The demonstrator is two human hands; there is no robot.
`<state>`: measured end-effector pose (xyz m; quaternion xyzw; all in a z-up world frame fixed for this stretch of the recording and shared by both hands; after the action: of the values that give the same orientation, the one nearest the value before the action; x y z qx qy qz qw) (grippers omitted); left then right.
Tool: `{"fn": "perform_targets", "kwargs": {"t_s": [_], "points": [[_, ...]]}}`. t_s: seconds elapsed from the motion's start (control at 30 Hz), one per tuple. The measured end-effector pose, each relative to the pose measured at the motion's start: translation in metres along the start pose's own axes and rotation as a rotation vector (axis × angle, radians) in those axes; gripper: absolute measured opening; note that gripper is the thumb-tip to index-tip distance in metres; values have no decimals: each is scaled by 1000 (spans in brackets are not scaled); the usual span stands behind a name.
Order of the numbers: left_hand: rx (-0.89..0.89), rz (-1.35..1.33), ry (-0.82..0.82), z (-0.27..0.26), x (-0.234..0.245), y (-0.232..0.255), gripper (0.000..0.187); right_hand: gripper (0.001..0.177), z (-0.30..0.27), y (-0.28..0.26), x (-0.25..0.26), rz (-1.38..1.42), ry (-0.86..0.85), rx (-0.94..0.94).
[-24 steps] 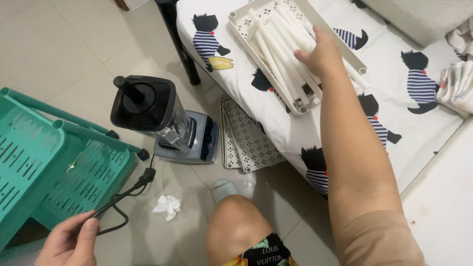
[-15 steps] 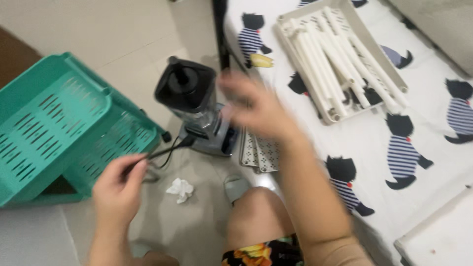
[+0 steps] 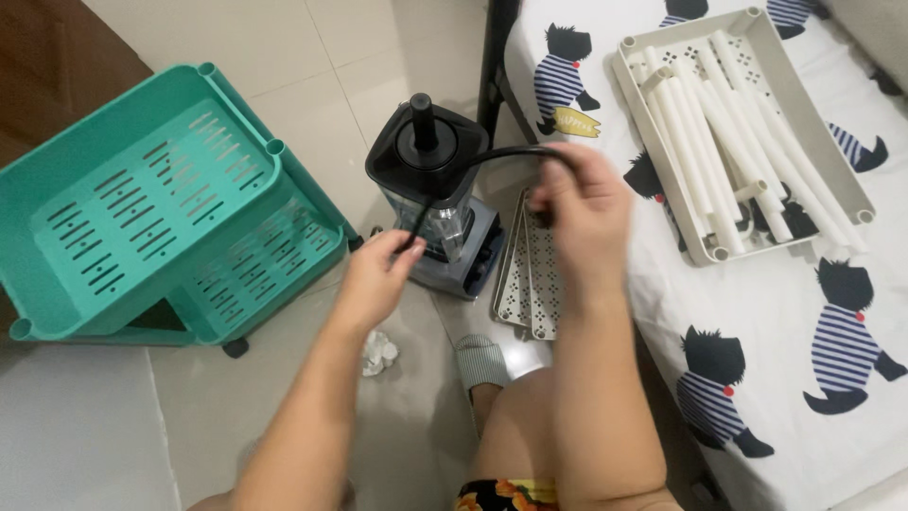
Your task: The person disassembles a teal plastic storage unit by removing its legs and wheels, then handles a white perforated tray and attaches black feet to it. The person works on the floor next to a bed and a blender.
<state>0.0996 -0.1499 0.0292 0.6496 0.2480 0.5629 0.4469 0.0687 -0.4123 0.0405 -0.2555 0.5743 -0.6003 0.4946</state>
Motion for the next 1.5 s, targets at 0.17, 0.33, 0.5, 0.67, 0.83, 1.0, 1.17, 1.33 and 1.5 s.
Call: {"fn": "perform_targets", "kwargs": {"t_s": [0.17, 0.33, 0.5, 0.67, 0.83, 1.0, 1.17, 1.33, 1.5], "points": [[-181, 109, 65, 11, -45, -15, 23, 22, 12, 72, 64, -108, 272, -409], [-274, 144, 72, 15, -62, -7, 21, 27, 8, 151, 55, -1042, -86, -195], [-281, 248, 106, 27, -51, -16, 20, 18, -2, 208, 15, -368, 11, -533], [-166, 204, 110, 25, -38, -38, 19, 15, -1, 214, 1, -152, 73, -505], [10, -122, 79, 16, -53, -68, 22, 15, -14, 227, -1, -133, -44, -670], [17, -75, 72, 22, -54, -75, 45, 15, -21, 242, -9, 58, -192, -719], [450, 117, -216, 25, -54, -85, 68, 11, -24, 241, -6, 238, -269, -756], [264, 214, -166, 32, -59, -93, 67, 33, -25, 222, -7, -84, -314, -741], [215, 242, -44, 28, -68, -96, 64, 78, -30, 176, -19, -239, -413, -551]]}}
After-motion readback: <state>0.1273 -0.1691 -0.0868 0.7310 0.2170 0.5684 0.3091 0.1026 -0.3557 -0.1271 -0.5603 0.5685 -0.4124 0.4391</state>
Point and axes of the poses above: each hand's wrist, its own z-axis towards the middle knuckle, its own x-axis out of the back of the hand, y = z × x, the point moved 2 cm from there along z, towards the middle knuckle, and after that the axes turned 1 degree about -y, right-handed, at the moved point
